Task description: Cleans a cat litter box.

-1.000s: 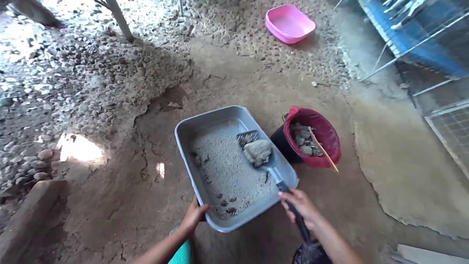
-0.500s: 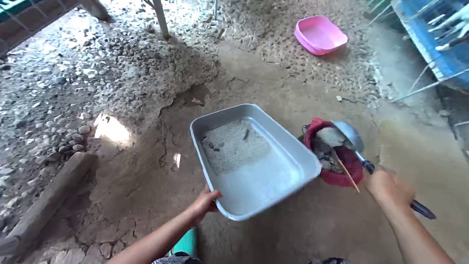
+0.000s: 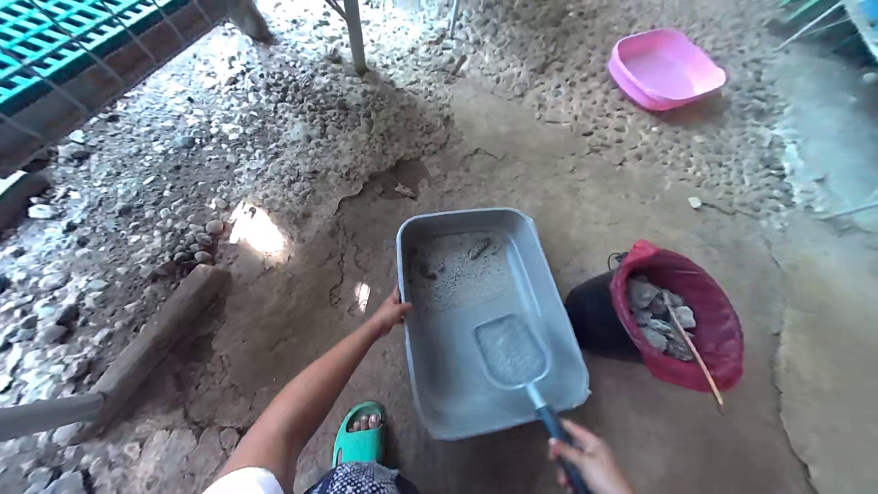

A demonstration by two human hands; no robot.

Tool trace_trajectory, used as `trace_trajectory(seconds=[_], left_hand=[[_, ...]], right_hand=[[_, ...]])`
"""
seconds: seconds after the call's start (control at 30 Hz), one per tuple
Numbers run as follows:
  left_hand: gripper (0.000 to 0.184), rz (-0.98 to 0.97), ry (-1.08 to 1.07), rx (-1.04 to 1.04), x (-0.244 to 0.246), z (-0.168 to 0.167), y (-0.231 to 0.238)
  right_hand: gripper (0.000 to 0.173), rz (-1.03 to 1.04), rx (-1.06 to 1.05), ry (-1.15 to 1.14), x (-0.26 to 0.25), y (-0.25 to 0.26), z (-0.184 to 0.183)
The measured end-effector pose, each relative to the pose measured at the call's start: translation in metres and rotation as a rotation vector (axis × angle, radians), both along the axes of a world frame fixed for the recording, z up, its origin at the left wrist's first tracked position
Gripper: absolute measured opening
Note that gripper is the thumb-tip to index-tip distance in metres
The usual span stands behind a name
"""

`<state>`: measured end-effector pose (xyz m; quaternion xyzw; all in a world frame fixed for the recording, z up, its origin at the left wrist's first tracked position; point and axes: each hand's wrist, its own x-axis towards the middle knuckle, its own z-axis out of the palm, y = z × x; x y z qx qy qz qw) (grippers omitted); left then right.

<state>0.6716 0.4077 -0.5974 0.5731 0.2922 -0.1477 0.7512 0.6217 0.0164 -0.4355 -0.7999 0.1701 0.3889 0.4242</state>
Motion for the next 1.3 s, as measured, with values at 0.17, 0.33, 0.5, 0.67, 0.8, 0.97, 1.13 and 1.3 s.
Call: trace_trajectory(seconds=[0.17,0.33,0.5,0.67,0.8,0.97,1.13,1.3], left_hand=[[0.083,-0.056,-0.187,0.125,-0.039,0.056,-0.029],[0.080,-0.084,-0.467,0.305,-0.087,0.072,-0.059],[0.089,-0.111,-0.613,0.376,-0.098,0.062,-0.069],[0.080,-0.068,-0.392,0.266,-0.085,0.068,-0.058],[0.086,-0.018,-0.228,0.116,-0.064,0.036,-0.031],[0.068,0.168,-0.060,-0.052,-0.058,-0.020,-0.018],[0.070,0.198,0.076,-0.222,-0.109,-0.012,-0.073],[0.091,-0.084,0.241,-0.272,-0.162,-0.013,-0.118]], right_hand=[[0.040,0.062,0.086,0.138,-0.043,0.035,-0.029],[0.041,-0.005,0.207,0.010,-0.043,0.062,-0.008],[0.036,-0.117,0.368,-0.133,-0.008,0.092,-0.002],[0.032,-0.138,0.388,-0.209,0.032,0.123,-0.026],[0.032,-0.156,0.346,-0.258,0.037,0.112,-0.045],[0.034,-0.029,0.220,-0.292,0.019,0.077,-0.063],[0.031,-0.099,0.187,-0.294,-0.001,0.051,-0.077],[0.033,-0.120,0.188,-0.233,-0.007,0.038,-0.078]])
